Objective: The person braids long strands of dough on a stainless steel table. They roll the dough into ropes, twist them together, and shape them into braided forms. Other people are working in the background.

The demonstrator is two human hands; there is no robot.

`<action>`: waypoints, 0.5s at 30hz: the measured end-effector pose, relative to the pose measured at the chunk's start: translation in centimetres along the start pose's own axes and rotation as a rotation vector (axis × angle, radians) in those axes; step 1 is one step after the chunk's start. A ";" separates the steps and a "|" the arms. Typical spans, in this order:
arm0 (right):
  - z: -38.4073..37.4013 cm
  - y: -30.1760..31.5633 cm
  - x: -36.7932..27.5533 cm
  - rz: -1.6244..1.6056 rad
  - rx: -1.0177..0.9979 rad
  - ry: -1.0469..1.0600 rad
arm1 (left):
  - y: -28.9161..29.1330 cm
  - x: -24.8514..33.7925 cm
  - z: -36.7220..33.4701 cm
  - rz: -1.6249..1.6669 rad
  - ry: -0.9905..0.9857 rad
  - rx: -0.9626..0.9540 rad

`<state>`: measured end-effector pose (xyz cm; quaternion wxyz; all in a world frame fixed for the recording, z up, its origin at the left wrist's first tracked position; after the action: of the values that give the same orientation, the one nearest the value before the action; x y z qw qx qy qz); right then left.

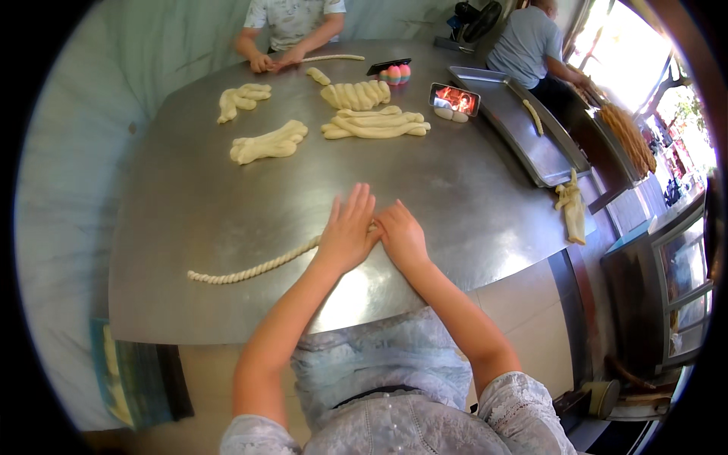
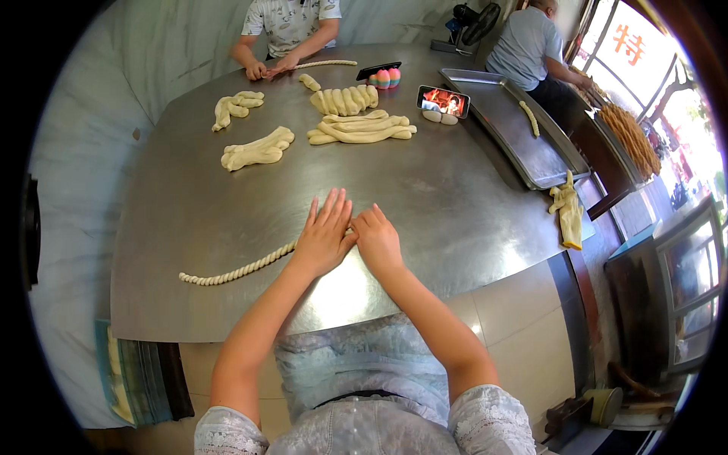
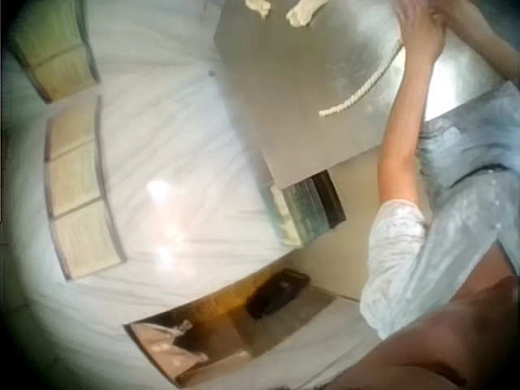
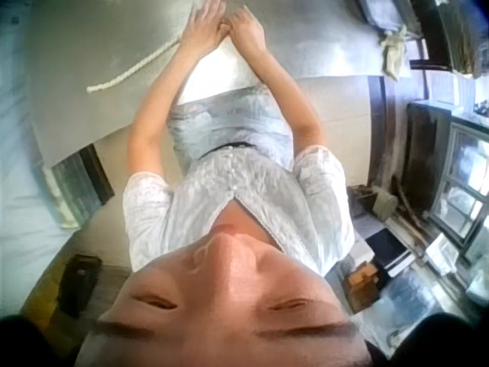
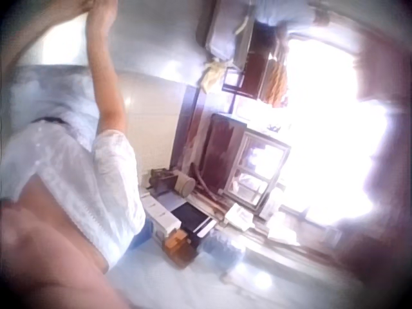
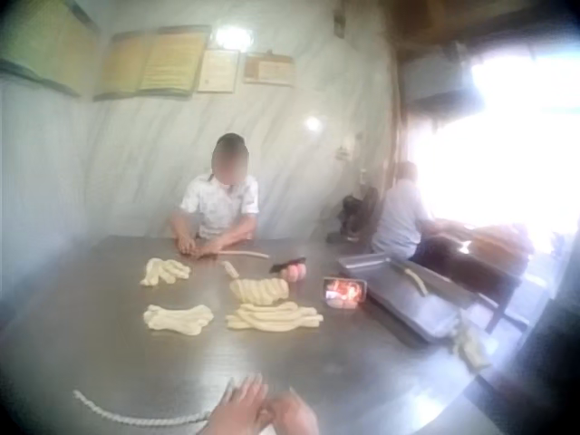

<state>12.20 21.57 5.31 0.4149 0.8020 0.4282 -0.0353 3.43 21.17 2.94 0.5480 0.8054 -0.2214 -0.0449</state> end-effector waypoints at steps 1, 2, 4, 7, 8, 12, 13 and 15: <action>0.4 0.6 -0.9 -0.006 0.027 0.088 | 0.3 0.5 0.4 -0.033 -0.051 0.007; 1.2 1.0 -1.5 0.008 0.026 0.133 | 0.2 1.0 1.2 0.023 -0.060 -0.036; 3.6 2.1 -3.1 0.048 -0.001 0.228 | 0.8 3.1 3.9 0.110 -0.077 -0.036; 5.2 2.9 -3.5 0.083 -0.007 0.239 | 0.0 5.0 6.4 0.175 -0.045 -0.117; 5.1 2.1 -2.6 0.135 -0.075 0.174 | 0.6 4.8 6.1 0.188 -0.016 -0.041; 1.3 -0.7 1.1 0.125 -0.119 -0.044 | 0.2 1.2 1.8 0.118 0.078 0.005; 0.7 -0.5 1.4 0.070 -0.068 -0.073 | 0.5 0.6 0.7 0.077 0.043 0.042; 0.3 0.5 -0.8 0.112 0.025 0.133 | 0.8 0.6 0.1 0.023 -0.029 0.053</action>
<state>12.15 20.64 5.76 0.3766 0.8304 0.4090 0.0360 3.70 20.56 3.71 0.5237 0.8163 -0.2396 -0.0442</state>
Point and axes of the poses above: each hand's wrist, its own z-axis away from the middle knuckle, its own y-axis out of the back of the hand, x = y × z, the point moved 10 cm from there along -z, towards the middle knuckle, and after that the axes turned 6 degrees about x, right-handed, at the moved point
